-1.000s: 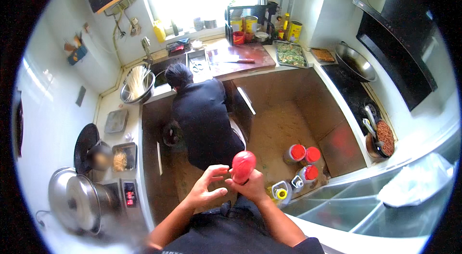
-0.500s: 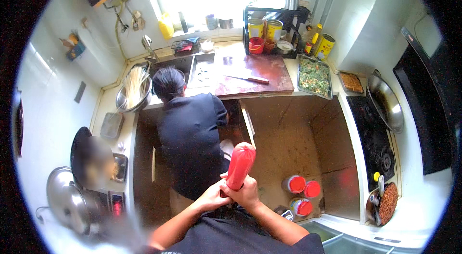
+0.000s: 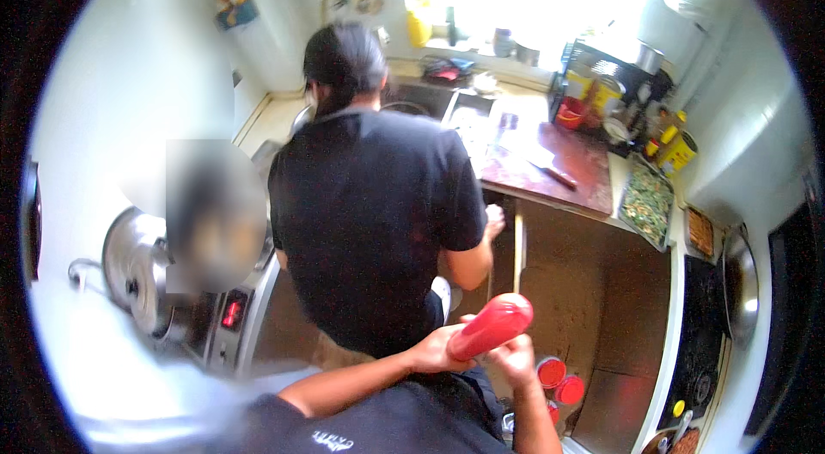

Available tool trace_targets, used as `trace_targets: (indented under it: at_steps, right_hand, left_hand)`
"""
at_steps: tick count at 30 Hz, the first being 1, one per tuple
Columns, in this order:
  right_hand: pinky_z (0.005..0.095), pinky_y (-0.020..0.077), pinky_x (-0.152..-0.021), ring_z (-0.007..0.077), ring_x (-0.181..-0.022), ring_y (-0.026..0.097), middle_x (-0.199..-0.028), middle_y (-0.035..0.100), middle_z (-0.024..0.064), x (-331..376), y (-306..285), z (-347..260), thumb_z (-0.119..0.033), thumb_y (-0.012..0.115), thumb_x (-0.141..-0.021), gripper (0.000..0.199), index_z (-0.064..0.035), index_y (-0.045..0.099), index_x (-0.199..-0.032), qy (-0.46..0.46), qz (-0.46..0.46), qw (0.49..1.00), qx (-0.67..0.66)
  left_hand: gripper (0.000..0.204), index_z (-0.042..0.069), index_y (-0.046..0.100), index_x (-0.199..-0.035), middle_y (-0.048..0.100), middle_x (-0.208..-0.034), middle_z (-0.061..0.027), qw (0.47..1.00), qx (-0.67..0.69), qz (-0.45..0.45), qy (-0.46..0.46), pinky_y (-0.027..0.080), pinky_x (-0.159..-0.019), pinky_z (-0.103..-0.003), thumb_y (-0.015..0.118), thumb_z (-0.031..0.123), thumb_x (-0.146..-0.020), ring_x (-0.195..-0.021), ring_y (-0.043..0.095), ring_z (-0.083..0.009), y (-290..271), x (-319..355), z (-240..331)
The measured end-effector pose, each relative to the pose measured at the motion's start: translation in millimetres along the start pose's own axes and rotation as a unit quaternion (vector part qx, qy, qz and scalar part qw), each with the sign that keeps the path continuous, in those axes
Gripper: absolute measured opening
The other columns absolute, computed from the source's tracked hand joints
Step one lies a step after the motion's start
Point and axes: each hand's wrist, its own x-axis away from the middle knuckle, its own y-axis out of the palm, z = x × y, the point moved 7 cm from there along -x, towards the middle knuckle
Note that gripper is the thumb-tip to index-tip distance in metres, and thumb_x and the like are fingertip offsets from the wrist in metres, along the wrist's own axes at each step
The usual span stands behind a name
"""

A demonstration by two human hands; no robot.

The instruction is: The person slices a large red sausage on a wooden cutting board using a cleaver and places the slices into a metal tray.

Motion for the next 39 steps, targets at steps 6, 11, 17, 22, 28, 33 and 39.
trace_targets:
  at_steps: [6,11,17,22,28,33,39]
  right_hand:
    - [0.0423,0.0565,-0.105,0.0227,-0.121,0.070,-0.129,0.074,0.0161,5,-232,189,-0.026,0.071,-0.105,0.044,-0.0029,0.065,-0.142,0.025,0.269,0.949,0.164]
    - [0.0394,0.0564,-0.098,0.0205,-0.111,0.071,-0.121,0.076,0.0120,-34,-279,267,-0.031,0.072,-0.103,0.040,-0.0041,0.069,-0.132,0.206,0.309,0.894,0.250]
    - [0.0359,0.0564,-0.089,0.0178,-0.100,0.071,-0.111,0.077,0.0071,-106,-295,323,-0.036,0.073,-0.100,0.037,-0.0055,0.075,-0.121,0.327,0.184,0.890,0.259]
    - [0.0344,0.0558,-0.085,0.0166,-0.097,0.071,-0.108,0.079,0.0063,-139,-248,311,-0.046,0.069,-0.102,0.045,-0.0070,0.076,-0.124,0.238,0.004,0.945,0.226]
    - [0.0371,0.0582,-0.093,0.0230,-0.106,0.075,-0.117,0.080,0.0102,-151,-303,211,-0.041,0.068,-0.104,0.040,-0.0091,0.075,-0.128,0.210,0.073,0.890,0.398]
    - [0.0408,0.0579,-0.094,0.0321,-0.107,0.073,-0.116,0.075,0.0136,-233,-350,71,-0.023,0.072,-0.101,0.023,-0.0081,0.075,-0.119,-0.049,0.198,0.858,0.472]
    - [0.0452,0.0524,-0.105,0.0346,-0.126,0.063,-0.138,0.066,0.0118,-353,-375,16,-0.025,0.079,-0.095,0.046,-0.0106,0.066,-0.136,-0.136,0.177,0.730,0.646]
  left_hand:
    - [0.047,0.002,0.064,-0.125,0.067,-0.112,0.0006,0.999,0.037,0.016,0.015,0.050,-0.098,-0.032,0.085,0.011,-0.084,-0.106,0.059,-0.0097,9,9,-1]
    - [0.041,0.003,0.066,-0.113,0.067,-0.105,-0.0018,0.997,-0.006,0.079,-0.005,0.052,-0.094,-0.033,0.087,0.018,-0.082,-0.101,0.061,-0.0105,-7,2,17]
    - [0.057,0.004,0.068,-0.130,0.072,-0.117,-0.0032,0.986,-0.097,0.121,-0.061,0.053,-0.102,-0.034,0.092,0.020,-0.081,-0.109,0.066,-0.0149,-15,-57,11]
    - [0.044,0.006,0.070,-0.124,0.073,-0.110,-0.0023,0.973,-0.045,0.198,-0.106,0.054,-0.097,-0.033,0.089,0.014,-0.085,-0.105,0.067,-0.0123,-27,-114,22]
    - [0.050,0.005,0.064,-0.124,0.064,-0.101,0.0011,0.942,-0.021,0.332,-0.037,0.052,-0.086,-0.030,0.092,0.012,-0.083,-0.092,0.060,-0.0105,-60,-140,10]
    - [0.038,0.006,0.065,-0.110,0.063,-0.094,0.0023,0.913,-0.021,0.400,-0.069,0.052,-0.079,-0.028,0.091,0.005,-0.082,-0.084,0.060,-0.0094,-86,-132,-8]
    - [0.034,0.007,0.066,-0.108,0.064,-0.091,0.0035,0.894,-0.044,0.438,-0.087,0.053,-0.076,-0.029,0.089,0.006,-0.083,-0.080,0.060,-0.0090,-122,-139,2]
